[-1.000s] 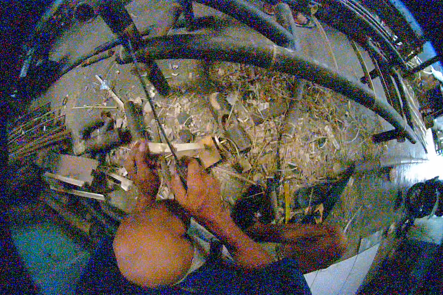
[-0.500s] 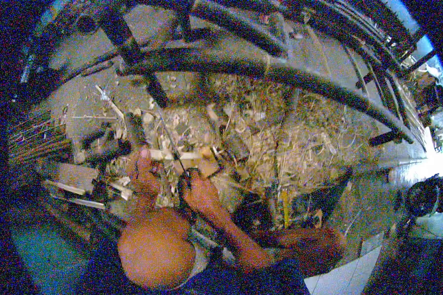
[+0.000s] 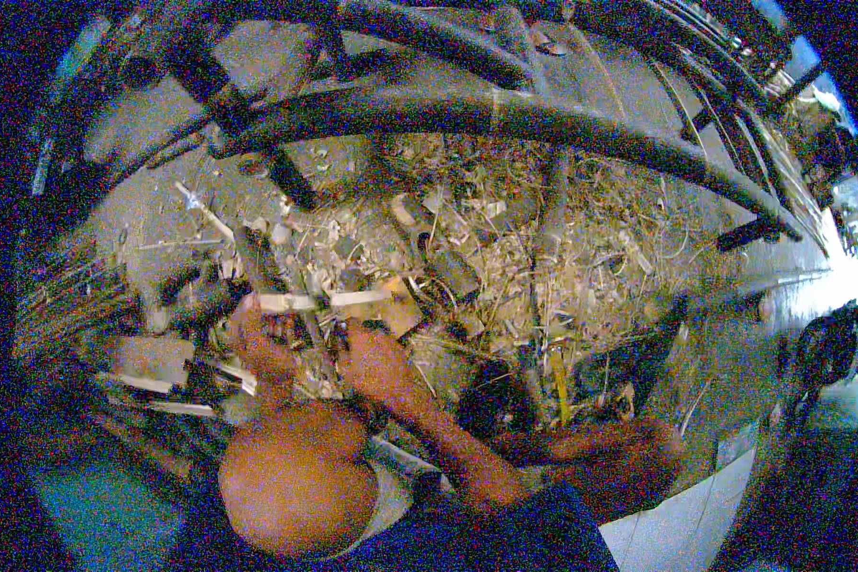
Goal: The person sits on the floor and uses a knife to split a bamboo pole into thin strips. They repeatedly position the pole, drive the knife through it, and separate the resulting strips.
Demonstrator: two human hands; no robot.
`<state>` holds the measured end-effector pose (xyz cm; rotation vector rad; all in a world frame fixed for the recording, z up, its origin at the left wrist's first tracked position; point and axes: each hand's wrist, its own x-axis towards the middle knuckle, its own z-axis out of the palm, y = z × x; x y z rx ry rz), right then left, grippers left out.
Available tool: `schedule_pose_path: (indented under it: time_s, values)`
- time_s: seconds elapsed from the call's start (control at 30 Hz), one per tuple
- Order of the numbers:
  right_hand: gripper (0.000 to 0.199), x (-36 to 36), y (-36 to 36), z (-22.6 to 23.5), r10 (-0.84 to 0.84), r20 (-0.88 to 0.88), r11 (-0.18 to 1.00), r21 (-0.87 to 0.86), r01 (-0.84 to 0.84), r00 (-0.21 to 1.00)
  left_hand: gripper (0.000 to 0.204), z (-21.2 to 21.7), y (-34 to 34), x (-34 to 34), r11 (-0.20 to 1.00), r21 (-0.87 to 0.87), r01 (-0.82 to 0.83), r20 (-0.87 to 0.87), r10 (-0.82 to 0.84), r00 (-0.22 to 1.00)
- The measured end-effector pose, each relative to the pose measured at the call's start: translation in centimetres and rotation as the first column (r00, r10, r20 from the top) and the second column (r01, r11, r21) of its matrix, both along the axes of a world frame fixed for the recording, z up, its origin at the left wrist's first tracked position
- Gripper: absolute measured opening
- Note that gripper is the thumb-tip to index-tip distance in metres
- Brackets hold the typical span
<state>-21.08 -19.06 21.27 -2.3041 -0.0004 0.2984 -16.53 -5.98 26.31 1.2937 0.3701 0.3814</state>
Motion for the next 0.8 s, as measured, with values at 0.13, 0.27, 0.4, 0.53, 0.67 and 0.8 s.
schedule_pose_path:
  time_s: [0.13, 0.27, 0.4, 0.53, 0.67, 0.8]
  values:
    - [0.034, -0.8, -0.2, -0.1, -0.032, 0.033, 0.999, 0.016, 0.031, 0.999, 0.028, -0.9, -0.5, -1.4, 0.996, 0.086, 0.032, 0.089, -0.039, 0.995]
    - [0.034, -0.5, -0.4, 0.4, 0.017, -0.063, 1.0, -0.011, -0.018, 0.998, 0.031, -0.3, 0.0, -1.1, 0.998, -0.016, -0.065, -0.02, 0.065, 0.998]
    - [0.034, -1.1, -0.9, -0.4, 0.021, -0.056, 0.999, -0.038, -0.023, 0.998, 0.031, -0.8, 0.3, -1.4, 0.984, 0.129, 0.123, 0.073, -0.133, 0.989]
    - [0.04, -0.9, -0.7, -0.9, 0.056, -0.038, 0.998, -0.028, -0.057, 0.998, 0.03, -0.3, 0.4, -1.0, 0.997, 0.064, -0.031, -0.015, 0.032, 0.999]
    - [0.04, -0.6, -1.5, -1.8, 0.026, -0.063, 0.997, -0.077, -0.03, 0.998, 0.028, -1.0, -0.3, -1.2, 0.999, 0.01, -0.044, -0.013, 0.044, 0.999]
    - [0.037, 0.6, -1.8, 0.5, 0.049, -0.038, 0.997, -0.063, -0.052, 0.998, 0.028, -0.6, -0.2, 0.0, 0.992, -0.003, -0.124, -0.019, 0.124, 0.992]
